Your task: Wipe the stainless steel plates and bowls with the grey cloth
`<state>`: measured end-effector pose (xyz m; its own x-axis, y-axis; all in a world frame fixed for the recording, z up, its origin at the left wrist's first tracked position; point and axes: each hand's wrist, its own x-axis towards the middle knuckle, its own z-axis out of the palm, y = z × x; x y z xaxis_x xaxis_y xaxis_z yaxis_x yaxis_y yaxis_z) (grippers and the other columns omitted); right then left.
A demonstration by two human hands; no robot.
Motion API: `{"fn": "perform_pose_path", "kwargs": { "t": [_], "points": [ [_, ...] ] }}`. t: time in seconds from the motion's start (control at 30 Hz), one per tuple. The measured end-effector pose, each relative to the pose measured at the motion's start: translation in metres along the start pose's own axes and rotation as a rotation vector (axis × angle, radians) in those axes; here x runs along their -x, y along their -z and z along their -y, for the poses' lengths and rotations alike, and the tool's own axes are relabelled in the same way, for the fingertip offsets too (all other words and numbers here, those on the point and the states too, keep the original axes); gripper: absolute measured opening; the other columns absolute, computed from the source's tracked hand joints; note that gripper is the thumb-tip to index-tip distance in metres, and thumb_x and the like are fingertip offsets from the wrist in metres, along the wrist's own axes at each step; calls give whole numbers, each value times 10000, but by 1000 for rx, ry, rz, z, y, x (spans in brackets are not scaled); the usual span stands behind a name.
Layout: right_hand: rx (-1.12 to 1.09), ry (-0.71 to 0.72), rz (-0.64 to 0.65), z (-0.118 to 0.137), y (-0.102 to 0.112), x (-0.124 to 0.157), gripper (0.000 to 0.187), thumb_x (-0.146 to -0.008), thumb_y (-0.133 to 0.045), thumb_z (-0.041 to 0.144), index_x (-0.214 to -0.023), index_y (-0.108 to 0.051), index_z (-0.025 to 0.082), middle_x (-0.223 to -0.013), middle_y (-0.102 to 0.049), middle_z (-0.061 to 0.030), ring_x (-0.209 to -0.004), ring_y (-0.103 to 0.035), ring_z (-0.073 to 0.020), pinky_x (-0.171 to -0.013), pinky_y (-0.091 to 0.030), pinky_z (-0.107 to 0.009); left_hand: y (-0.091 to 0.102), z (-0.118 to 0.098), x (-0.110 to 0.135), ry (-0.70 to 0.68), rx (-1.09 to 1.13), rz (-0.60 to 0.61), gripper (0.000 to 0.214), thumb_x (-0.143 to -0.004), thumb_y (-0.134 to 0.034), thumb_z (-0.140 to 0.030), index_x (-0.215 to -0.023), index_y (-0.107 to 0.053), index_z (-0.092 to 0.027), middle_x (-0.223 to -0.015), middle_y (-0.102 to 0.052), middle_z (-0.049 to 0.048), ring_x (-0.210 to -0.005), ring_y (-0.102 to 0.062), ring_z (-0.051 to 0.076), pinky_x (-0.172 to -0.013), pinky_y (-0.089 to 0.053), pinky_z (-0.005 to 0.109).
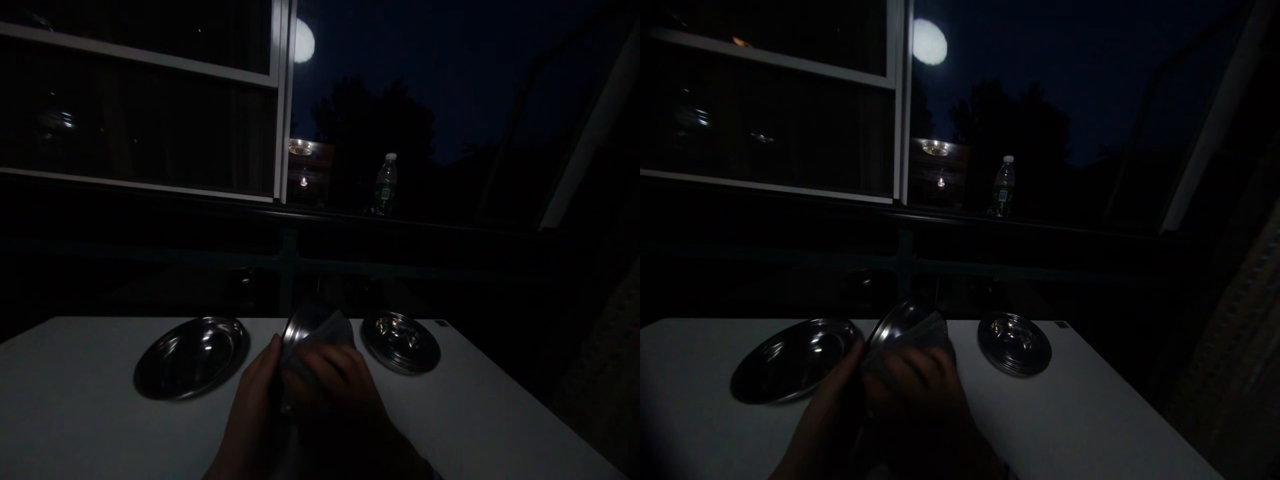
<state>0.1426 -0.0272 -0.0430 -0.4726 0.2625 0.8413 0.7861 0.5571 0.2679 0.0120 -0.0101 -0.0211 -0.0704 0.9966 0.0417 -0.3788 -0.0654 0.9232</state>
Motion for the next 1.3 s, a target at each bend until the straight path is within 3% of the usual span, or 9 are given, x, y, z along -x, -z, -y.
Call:
{"fn": "perform_pose_path", "kwargs": {
  "t": [0.17, 0.33, 0.4, 0.57, 0.8, 0.87, 0.97, 1.07, 1.3],
  "points": [
    [-26, -219, -36, -14, 2, 1, 330, -846, -403, 228, -1138, -530, 146, -1189, -492, -128, -1086, -437, -232, -850, -437, -399, -2, -1, 5, -107, -101, 180, 304, -639, -622, -488, -527, -610, -206, -557, -595, 21, -571, -531, 173, -603, -471, 280],
    [-15, -105, -97, -8, 0, -1, 260, -845, -452, 216, -1074, -576, 206, -1087, -574, -61, -1013, -476, -199, -810, -439, -350, 0, 5, 4, -93, -65, 255, 303, -675, -607, -493, -631, -619, -193, -639, -605, 8, -616, -528, 155, -618, -451, 254],
    [-10, -128, -107, -12, 2, -1, 268, -848, -442, 224, -1080, -574, 194, -1097, -570, -69, -1017, -473, -202, -820, -432, -356, 2, 10, 3, -72, -81, 288, 309, -683, -608, -489, -646, -620, -182, -633, -598, 2, -617, -522, 147, -603, -438, 241],
    [-25, -404, 14, -33, 11, 3, 361, -868, -371, 205, -1206, -487, 149, -1161, -524, -108, -1064, -458, -209, -876, -417, -393, 2, 14, 4, -1, -119, 406, 389, -694, -580, -530, -659, -643, -148, -635, -619, 27, -607, -529, 151, -579, -432, 242],
    [-35, -169, -119, -12, 0, 1, 253, -850, -439, 274, -1042, -599, 231, -1073, -594, -45, -998, -484, -213, -840, -381, -391, 4, 16, -1, -35, -115, 321, 341, -675, -617, -503, -658, -654, -164, -619, -613, 6, -635, -529, 145, -623, -437, 226],
    [-40, -224, -76, -17, 1, 2, 286, -852, -435, 283, -1092, -579, 225, -1121, -571, -57, -1025, -476, -220, -856, -383, -399, 5, 17, -1, -22, -135, 340, 368, -670, -610, -523, -652, -655, -159, -612, -610, 10, -625, -529, 150, -598, -433, 229],
    [-88, -436, 27, -35, 7, 6, 344, -871, -390, 255, -1180, -521, 181, -1160, -540, -91, -1064, -470, -212, -868, -414, -384, 4, 17, 2, 5, -164, 400, 419, -678, -583, -555, -698, -675, -146, -647, -633, 31, -642, -549, 167, -589, -433, 240],
    [-126, -556, 48, -46, 12, 8, 329, -886, -363, 226, -1166, -524, 166, -1126, -557, -89, -1042, -490, -188, -864, -432, -354, 2, 17, 4, 24, -155, 413, 417, -685, -582, -545, -739, -686, -144, -670, -648, 40, -658, -566, 177, -593, -439, 245],
    [-22, -164, -93, -7, 3, -1, 277, -826, -468, 246, -1078, -576, 207, -1093, -582, -56, -1011, -473, -215, -830, -390, -397, 1, 4, 6, 26, -20, 298, 214, -637, -655, -395, -636, -663, -181, -644, -655, 14, -627, -580, 167, -700, -472, 275]
  ]
}}
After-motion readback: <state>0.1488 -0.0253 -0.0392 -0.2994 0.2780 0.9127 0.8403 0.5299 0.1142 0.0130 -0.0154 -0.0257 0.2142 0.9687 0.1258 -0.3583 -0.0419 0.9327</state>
